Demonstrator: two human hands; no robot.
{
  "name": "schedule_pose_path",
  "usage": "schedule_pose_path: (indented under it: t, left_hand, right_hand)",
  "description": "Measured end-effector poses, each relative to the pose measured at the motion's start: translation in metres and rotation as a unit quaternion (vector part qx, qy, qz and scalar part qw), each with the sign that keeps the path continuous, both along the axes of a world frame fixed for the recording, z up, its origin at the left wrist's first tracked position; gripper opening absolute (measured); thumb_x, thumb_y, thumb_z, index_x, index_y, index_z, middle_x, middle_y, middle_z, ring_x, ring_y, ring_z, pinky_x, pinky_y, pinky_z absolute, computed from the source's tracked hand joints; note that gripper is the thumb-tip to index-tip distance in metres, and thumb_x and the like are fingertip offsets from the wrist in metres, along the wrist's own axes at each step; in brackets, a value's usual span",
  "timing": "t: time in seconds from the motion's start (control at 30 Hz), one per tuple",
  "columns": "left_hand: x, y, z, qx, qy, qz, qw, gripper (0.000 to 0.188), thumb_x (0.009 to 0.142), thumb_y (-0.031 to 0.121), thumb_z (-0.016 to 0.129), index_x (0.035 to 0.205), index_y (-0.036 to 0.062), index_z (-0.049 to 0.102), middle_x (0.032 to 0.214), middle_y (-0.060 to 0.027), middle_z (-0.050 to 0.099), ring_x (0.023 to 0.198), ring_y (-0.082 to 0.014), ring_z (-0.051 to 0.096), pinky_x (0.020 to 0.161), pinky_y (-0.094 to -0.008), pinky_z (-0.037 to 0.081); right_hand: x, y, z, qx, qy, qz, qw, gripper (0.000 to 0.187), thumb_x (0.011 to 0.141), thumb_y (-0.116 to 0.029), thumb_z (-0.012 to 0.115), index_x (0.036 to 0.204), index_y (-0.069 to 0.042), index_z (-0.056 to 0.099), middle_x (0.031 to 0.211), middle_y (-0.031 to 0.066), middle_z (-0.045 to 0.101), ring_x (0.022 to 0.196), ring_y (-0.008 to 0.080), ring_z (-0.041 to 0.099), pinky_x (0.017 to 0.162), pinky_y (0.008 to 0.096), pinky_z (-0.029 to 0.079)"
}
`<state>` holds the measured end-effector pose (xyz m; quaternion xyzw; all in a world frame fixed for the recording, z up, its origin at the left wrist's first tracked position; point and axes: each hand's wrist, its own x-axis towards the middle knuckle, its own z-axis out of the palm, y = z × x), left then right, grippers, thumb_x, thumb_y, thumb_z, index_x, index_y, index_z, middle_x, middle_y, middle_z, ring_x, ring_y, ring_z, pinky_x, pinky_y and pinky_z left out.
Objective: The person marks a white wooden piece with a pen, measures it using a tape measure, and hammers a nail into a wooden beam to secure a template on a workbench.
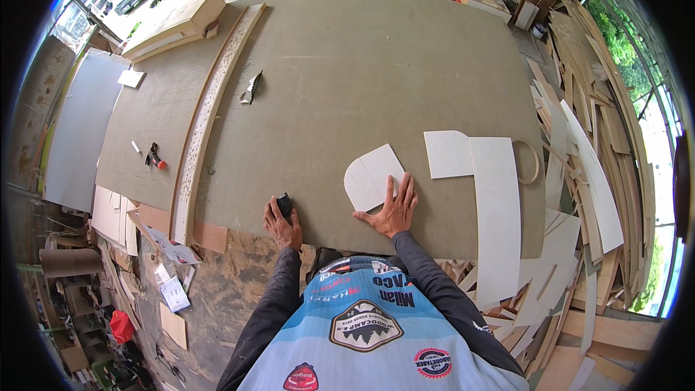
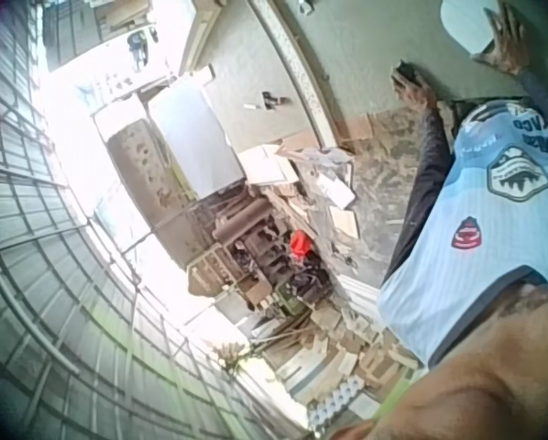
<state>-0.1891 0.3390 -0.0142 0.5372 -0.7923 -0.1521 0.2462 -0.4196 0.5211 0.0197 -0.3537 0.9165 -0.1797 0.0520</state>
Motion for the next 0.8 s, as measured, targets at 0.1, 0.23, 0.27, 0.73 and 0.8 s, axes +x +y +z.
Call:
schedule_pose_path:
  t: [0.1,0.23,0.27,0.73,0.8]
  left_hand:
    - [-0.001,0.000,0.001,-0.003,-0.010,0.001,1.000,0.074,0.087,0.023,0.067,0.152,0.0103,0.034,0.146,-0.0183,0.041,0.135,-0.0381,0.038,0.110,-0.0525,0.028]
    - [-0.001,0.002,0.001,-0.004,-0.017,-0.002,1.000,0.075,0.087,0.024,0.067,0.152,0.0098,0.033,0.146,-0.0184,0.041,0.135,-0.0380,0.038,0.110,-0.0524,0.029]
    - [0.000,0.002,0.000,-0.004,-0.016,-0.004,1.000,0.075,0.087,0.024,0.067,0.152,0.0098,0.033,0.146,-0.0184,0.041,0.135,-0.0379,0.038,0.110,-0.0524,0.029]
    - [0.014,-0.027,0.032,0.064,0.017,-0.081,0.995,0.064,0.075,0.021,0.076,0.133,0.0077,0.053,0.124,-0.0185,0.053,0.120,-0.0382,0.047,0.105,-0.0474,0.040]
    - [0.017,-0.037,0.043,0.099,0.030,-0.101,0.990,0.062,0.071,0.026,0.079,0.125,0.0047,0.057,0.119,-0.0185,0.055,0.118,-0.0375,0.049,0.102,-0.0472,0.042]
  right_hand:
    - [-0.001,0.001,0.000,-0.006,0.000,-0.002,1.000,0.141,0.055,-0.094,0.061,0.157,-0.006,0.021,0.162,0.0307,0.005,0.151,0.0451,0.006,0.114,0.0651,0.015]
    - [-0.001,0.001,0.001,-0.002,0.006,-0.004,1.000,0.140,0.056,-0.094,0.061,0.157,-0.006,0.021,0.162,0.0306,0.006,0.151,0.0450,0.006,0.114,0.0647,0.015]
    - [0.000,0.001,0.002,0.002,0.009,-0.004,1.000,0.140,0.056,-0.094,0.061,0.157,-0.006,0.021,0.162,0.0305,0.006,0.151,0.0449,0.007,0.114,0.0645,0.016]
    - [0.005,-0.003,0.007,-0.002,0.057,-0.004,0.998,0.137,0.055,-0.094,0.062,0.155,-0.006,0.027,0.161,0.0296,0.014,0.150,0.0449,0.014,0.113,0.0640,0.020]
    - [0.006,-0.004,0.003,-0.014,0.068,-0.022,0.997,0.135,0.055,-0.092,0.064,0.155,-0.008,0.028,0.160,0.0297,0.016,0.148,0.0468,0.016,0.112,0.0646,0.021]
